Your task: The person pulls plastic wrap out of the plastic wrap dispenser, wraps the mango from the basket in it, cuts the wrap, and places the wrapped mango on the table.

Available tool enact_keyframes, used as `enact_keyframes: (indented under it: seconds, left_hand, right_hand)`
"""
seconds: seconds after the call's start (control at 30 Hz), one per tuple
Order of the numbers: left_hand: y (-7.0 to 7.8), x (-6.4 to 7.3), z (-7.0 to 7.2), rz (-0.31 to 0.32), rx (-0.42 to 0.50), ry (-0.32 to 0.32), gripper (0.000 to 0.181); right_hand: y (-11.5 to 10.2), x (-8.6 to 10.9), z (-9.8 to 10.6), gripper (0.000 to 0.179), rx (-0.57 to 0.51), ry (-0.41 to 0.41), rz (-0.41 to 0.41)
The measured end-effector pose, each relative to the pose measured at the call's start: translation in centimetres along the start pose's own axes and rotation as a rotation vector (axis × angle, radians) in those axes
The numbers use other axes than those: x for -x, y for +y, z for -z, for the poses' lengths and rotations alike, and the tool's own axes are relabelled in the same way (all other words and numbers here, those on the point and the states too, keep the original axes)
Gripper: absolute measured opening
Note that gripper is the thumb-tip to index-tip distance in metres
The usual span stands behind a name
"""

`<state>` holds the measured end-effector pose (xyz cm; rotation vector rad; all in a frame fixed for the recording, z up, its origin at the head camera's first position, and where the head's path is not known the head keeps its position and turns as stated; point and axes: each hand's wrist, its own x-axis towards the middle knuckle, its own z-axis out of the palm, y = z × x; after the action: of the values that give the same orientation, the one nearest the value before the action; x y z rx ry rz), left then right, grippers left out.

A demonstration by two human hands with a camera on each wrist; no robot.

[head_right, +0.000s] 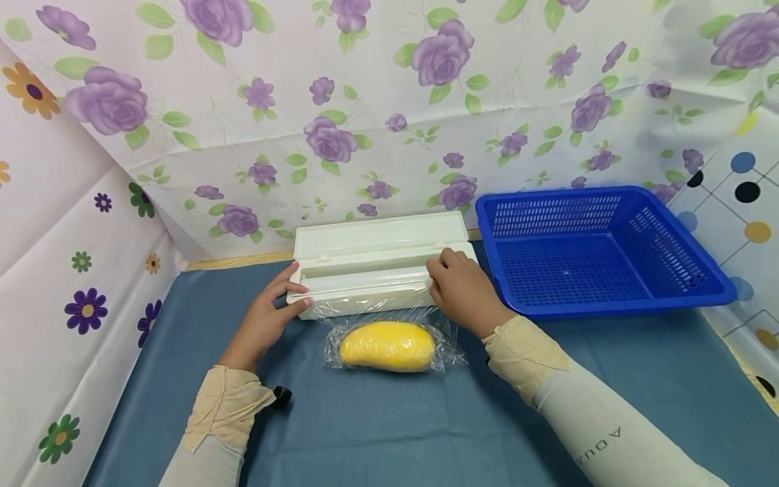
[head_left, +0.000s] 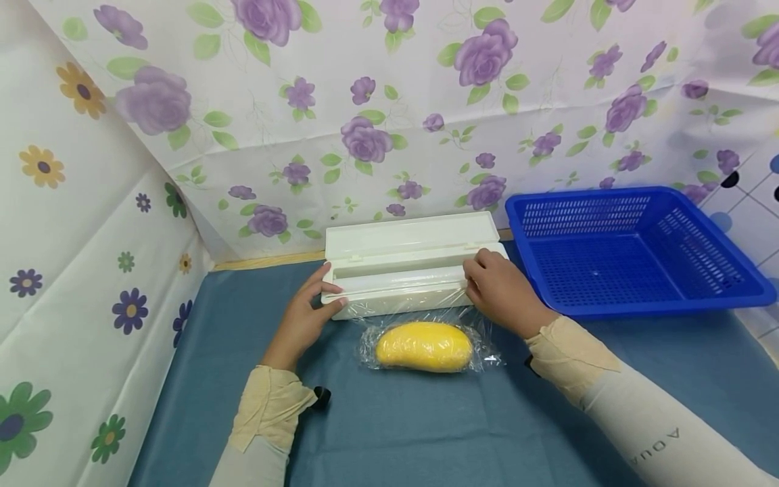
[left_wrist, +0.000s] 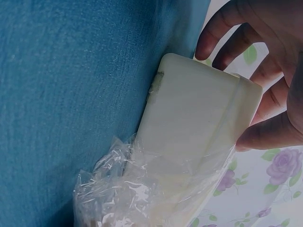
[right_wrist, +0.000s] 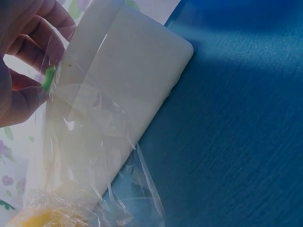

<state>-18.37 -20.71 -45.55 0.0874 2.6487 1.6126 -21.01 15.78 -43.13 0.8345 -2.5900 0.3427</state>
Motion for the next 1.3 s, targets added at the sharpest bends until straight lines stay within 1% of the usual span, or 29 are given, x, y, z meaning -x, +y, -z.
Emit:
enact_keyframes:
  seconds: [0.13,0.27,0.37,0.67,0.97,1.3]
  left_hand:
    - [0.03,-0.02,0.04,0.01,-0.005,-0.001,0.022]
    - [0.07,-0.02,0.0,0.02,-0.001,0.001,0.021]
    - [0.06,-0.08,-0.04,0.012,0.001,0.002,0.021]
    - [0.18,-0.01,0.0,0.01,0.001,0.005,0.021]
    - [0.12,0.0,-0.07,0.009,-0.003,0.003,0.021]
    - [0.21,-0.04,-0.03,0.014,0.0,0.008,0.021]
  right_hand:
    - [0.05,0.02,0.1,0.01,-0.001,-0.01,-0.01]
    - [0.15,0.09,0.14,0.011,0.0,-0.003,-0.006]
    - [0.28,0.17,0.13,0.012,0.006,0.0,-0.007]
    - [0.42,0.44,0.32,0.011,0.011,-0.048,-0.07]
    - [0.8,0.83,0.19,0.013,0.024,0.003,-0.059]
    - [0.92,0.93,0.53,0.014,0.03,0.013,-0.057]
